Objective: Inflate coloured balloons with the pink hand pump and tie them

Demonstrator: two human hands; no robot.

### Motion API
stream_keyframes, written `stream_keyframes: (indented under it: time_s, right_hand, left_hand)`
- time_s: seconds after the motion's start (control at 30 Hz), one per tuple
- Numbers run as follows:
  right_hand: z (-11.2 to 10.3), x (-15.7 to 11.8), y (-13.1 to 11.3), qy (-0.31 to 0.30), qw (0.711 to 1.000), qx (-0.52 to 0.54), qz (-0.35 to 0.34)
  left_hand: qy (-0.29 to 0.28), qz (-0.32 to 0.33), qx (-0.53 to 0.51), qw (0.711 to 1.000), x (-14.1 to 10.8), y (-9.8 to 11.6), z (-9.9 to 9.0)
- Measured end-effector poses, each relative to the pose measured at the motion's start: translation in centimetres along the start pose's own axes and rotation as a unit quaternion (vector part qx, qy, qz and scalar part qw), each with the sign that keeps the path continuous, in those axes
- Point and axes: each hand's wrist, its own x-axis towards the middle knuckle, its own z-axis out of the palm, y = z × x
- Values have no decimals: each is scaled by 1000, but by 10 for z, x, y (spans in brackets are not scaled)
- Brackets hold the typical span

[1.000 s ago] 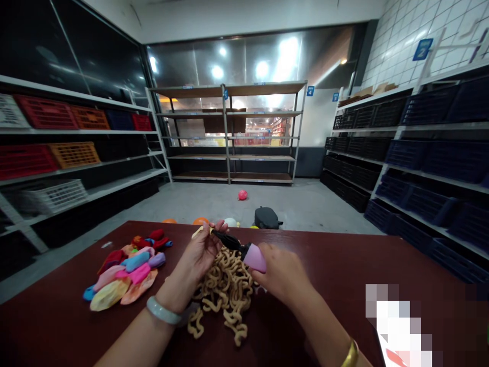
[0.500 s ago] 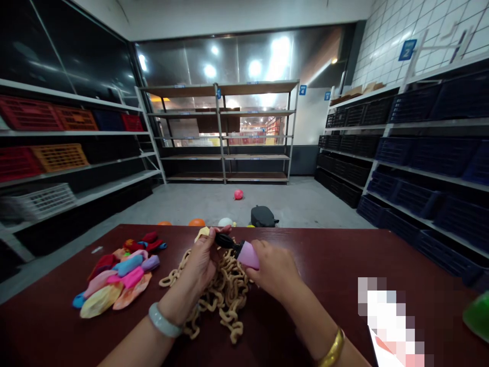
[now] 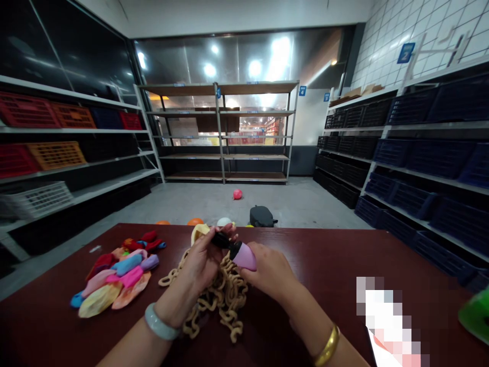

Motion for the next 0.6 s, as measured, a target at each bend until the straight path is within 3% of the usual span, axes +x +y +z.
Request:
stream_keyframes:
  time_s: [0.2, 0.47, 0.6]
  right_hand:
    - [10, 0, -1, -3, 999, -36, -2]
    - [8, 3, 14, -28, 997, -65, -12]
    - [2, 3, 22, -55, 997, -50, -17]
  left_hand:
    - [-12, 69, -31, 997, 8, 7, -4]
    - [20, 153, -55, 986, 31, 78, -36]
    - [49, 201, -53, 977, 34, 87, -43]
